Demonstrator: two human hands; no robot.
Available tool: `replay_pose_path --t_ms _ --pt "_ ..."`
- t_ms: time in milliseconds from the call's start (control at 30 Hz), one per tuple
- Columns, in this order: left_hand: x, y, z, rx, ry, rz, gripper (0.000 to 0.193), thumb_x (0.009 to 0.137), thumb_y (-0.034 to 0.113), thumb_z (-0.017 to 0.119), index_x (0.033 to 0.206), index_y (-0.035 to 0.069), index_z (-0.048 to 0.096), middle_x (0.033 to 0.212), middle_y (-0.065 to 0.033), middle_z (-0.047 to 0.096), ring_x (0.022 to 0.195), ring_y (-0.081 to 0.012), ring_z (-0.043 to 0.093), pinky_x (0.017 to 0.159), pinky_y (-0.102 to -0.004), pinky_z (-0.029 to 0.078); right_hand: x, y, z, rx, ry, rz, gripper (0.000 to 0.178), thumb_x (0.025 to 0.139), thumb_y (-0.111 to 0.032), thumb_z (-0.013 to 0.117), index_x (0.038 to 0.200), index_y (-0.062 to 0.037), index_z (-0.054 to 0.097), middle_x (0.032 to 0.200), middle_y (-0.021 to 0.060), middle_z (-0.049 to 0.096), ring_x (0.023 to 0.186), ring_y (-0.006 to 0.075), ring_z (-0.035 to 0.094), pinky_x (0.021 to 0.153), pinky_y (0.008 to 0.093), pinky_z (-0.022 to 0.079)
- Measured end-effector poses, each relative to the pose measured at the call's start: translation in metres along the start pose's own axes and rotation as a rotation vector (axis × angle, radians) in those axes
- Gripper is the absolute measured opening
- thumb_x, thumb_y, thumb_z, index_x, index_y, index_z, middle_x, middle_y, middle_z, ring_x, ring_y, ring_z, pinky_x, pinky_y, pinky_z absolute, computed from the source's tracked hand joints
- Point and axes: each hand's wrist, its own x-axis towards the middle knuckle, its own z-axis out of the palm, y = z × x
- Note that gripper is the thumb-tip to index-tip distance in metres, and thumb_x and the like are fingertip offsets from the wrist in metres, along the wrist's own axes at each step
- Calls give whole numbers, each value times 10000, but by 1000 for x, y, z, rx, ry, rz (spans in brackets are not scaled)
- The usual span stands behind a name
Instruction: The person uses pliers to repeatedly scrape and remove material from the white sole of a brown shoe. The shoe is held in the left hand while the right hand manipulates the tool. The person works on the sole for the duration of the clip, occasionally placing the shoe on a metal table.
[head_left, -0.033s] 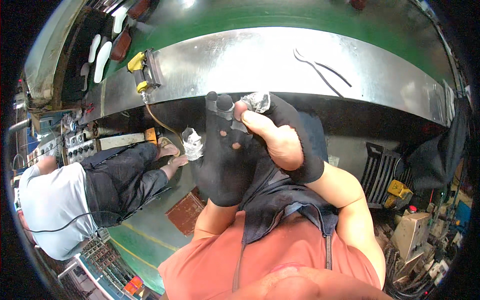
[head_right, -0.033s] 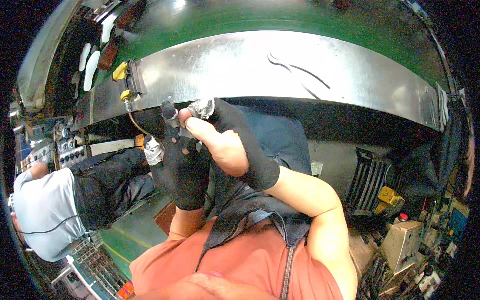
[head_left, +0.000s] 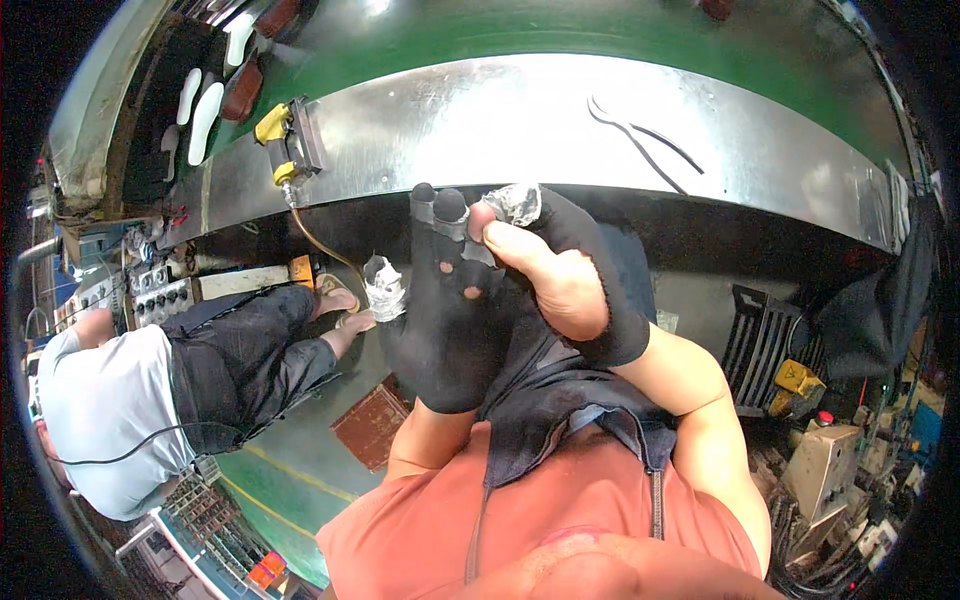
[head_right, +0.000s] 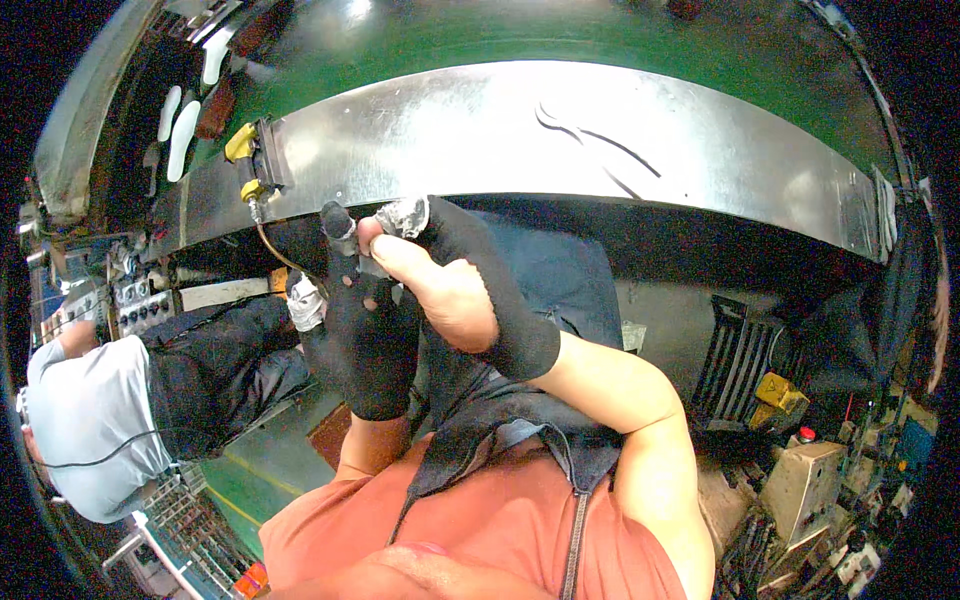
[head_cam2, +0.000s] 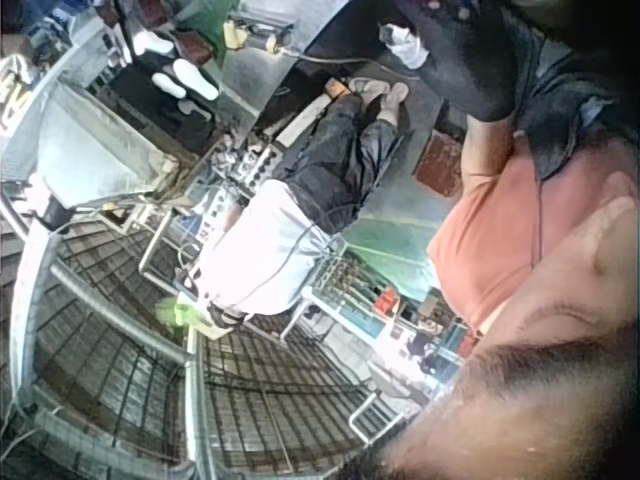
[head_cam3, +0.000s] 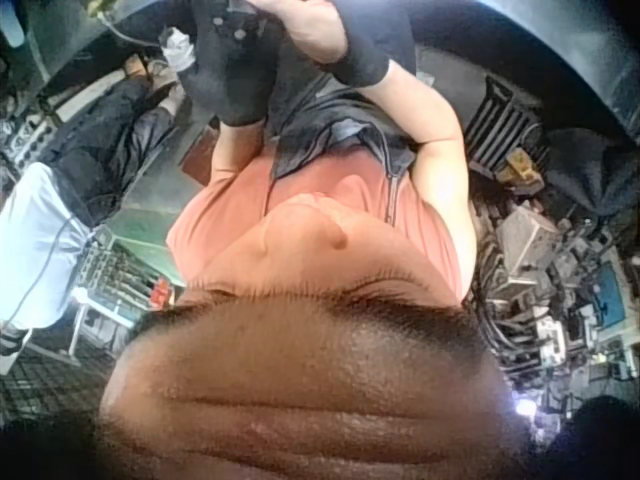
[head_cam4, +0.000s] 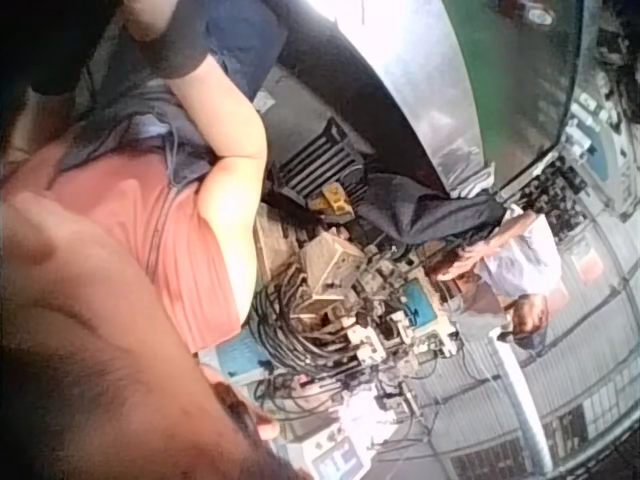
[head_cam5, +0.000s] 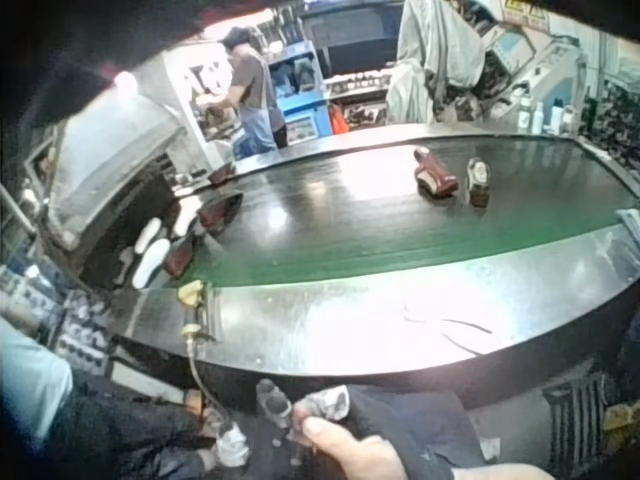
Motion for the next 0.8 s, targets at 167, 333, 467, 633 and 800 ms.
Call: replay_pose_path --t_ms 167,333,467,633,800 --pt "0 3 0 41 87 22 626 942 476 320 1455 151 163 1416 -100 359 1085 -259 498 987 -426 359 2 -1 -1 -8 -19 5 182 867 -161 583 937 2 624 862 44 647 792 113 577 730 271 464" --pt "8 10 -12 -43 -202 -102 613 944 452 323 1453 149 167 1419 -101 353 1199 -267 423 1006 -437 332 3 2 -1 57 -27 42 180 862 -154 584 934 7 618 865 46 646 802 112 574 738 275 466" --pt "-3 9 0 -977 40 -46 606 943 407 339 1447 112 177 1429 -115 333 1291 -255 334 1046 -439 274 -2 3 3 -40 -17 -26 174 863 -140 576 957 4 605 875 45 639 807 115 574 745 277 470" --pt "7 -1 24 -3248 75 -207 581 945 322 371 1440 77 193 1438 -123 315 1316 -226 303 1077 -412 224 -6 2 1 -98 31 -166 193 861 -135 584 1006 -7 581 912 42 623 811 110 565 749 268 468" --pt "3 -1 -20 -4098 -142 -597 507 974 234 345 1437 79 211 1428 -116 331 1275 -225 355 1067 -344 262 -9 -5 5 -188 -7 -99 204 866 -152 595 1016 -14 575 914 52 630 787 93 566 719 246 473"
